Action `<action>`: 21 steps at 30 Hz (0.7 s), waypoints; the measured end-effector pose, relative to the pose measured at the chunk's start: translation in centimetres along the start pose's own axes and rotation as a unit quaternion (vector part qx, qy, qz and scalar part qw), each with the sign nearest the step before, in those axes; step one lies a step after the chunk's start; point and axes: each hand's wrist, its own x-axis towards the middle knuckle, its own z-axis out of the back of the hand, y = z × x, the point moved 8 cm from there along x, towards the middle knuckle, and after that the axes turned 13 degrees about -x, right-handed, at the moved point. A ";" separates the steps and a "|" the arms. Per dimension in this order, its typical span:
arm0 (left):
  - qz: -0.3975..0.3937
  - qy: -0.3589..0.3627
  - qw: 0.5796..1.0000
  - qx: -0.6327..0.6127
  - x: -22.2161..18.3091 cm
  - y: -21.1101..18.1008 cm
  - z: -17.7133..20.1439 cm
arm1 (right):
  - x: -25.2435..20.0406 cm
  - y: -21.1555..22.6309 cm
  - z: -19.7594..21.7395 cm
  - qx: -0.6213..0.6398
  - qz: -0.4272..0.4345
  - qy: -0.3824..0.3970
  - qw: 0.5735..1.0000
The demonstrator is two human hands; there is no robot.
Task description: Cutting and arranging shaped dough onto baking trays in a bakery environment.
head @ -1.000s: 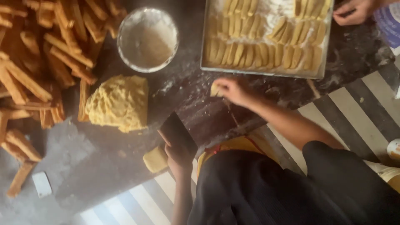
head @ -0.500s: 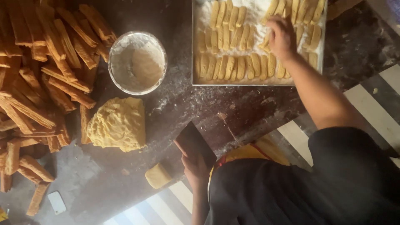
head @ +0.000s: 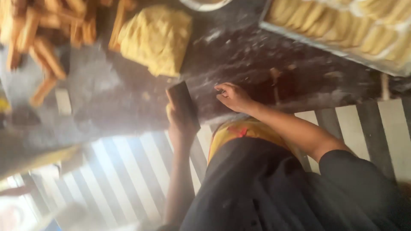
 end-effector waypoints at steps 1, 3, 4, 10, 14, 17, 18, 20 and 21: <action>0.018 -0.007 1.000 -0.003 -0.4 1.4 0.7 | 0.3 0.3 -2.5 0.002 0.006 0.018 1.000; 0.054 -0.049 0.994 -0.082 -0.7 3.8 2.4 | 0.9 0.0 -6.8 -0.013 -0.026 0.048 0.998; 0.064 -0.055 0.993 -0.085 -1.3 5.1 2.2 | 1.1 0.2 -8.2 -0.014 -0.021 0.059 0.998; 0.038 -0.046 0.990 -0.131 -1.5 6.7 0.6 | 3.7 2.7 -12.7 -0.116 0.080 0.025 0.990; 0.017 -0.035 0.992 -0.120 -1.5 5.6 0.6 | 4.7 3.9 -13.4 -0.110 0.045 0.017 0.993; 0.036 -0.013 0.994 -0.102 -1.3 5.1 0.7 | 5.1 4.2 -13.4 -0.114 0.053 -0.001 0.992; 0.052 -0.003 0.994 -0.098 -1.2 5.2 0.7 | 5.1 4.3 -13.4 -0.122 0.070 -0.012 0.990; 0.041 -0.001 0.995 -0.095 -1.3 5.0 0.7 | 5.0 4.7 -13.2 -0.135 0.065 -0.004 0.989; 0.031 0.001 0.995 -0.090 -1.2 4.9 0.6 | 5.0 4.9 -13.1 -0.146 0.062 0.003 0.987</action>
